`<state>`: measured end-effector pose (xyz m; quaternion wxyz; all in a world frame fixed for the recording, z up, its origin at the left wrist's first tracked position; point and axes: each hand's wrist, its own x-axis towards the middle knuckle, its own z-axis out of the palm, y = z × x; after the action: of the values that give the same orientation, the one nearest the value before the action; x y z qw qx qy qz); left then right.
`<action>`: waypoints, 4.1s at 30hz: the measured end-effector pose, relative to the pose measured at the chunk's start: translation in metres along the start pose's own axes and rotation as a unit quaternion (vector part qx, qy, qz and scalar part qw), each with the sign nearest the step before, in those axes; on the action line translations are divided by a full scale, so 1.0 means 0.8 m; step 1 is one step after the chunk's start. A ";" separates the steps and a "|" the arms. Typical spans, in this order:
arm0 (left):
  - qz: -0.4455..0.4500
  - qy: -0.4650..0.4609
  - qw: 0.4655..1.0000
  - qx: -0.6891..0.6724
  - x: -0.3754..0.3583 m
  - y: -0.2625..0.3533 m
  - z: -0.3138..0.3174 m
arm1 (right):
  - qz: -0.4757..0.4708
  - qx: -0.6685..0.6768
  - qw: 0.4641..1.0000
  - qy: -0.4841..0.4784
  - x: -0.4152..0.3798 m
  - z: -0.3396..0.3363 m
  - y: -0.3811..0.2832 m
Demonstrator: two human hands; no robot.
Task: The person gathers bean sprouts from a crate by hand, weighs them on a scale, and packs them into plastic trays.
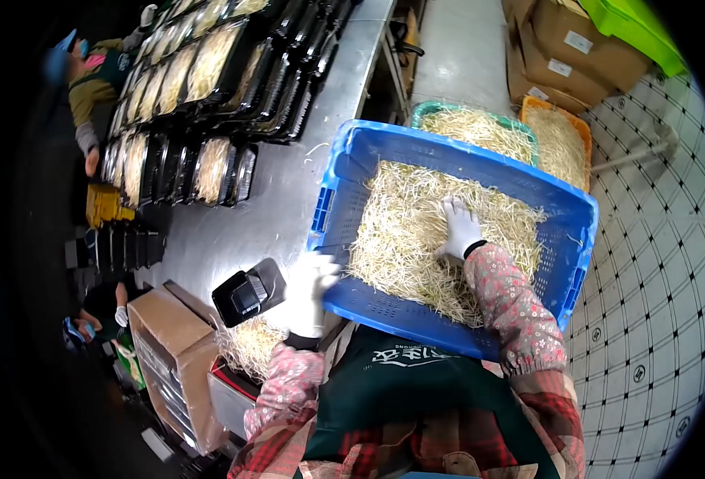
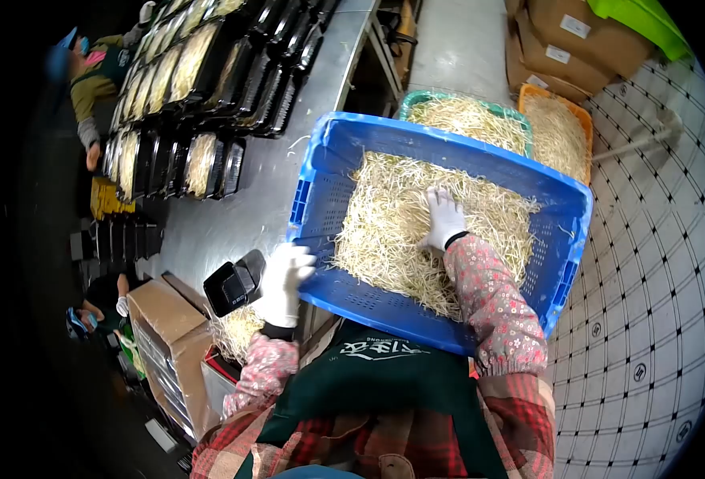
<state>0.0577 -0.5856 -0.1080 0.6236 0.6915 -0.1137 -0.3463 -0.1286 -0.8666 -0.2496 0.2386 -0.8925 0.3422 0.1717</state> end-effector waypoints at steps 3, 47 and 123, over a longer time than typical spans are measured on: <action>0.160 0.295 0.931 0.145 -0.020 -0.006 -0.113 | 0.012 0.017 0.999 -0.024 -0.007 0.007 -0.005; 0.143 0.406 0.830 -0.355 -0.050 -0.008 -0.275 | -0.044 -0.053 0.996 0.062 -0.060 0.027 -0.051; 0.164 0.331 0.704 0.607 -0.486 -0.078 -0.543 | -0.703 -0.222 0.668 -0.099 -0.326 0.121 -0.837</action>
<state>0.0247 -0.0039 -0.0434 0.1134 0.9612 -0.1969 0.1563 0.1369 -0.2392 -0.0006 0.1160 -0.8729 -0.4608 0.1110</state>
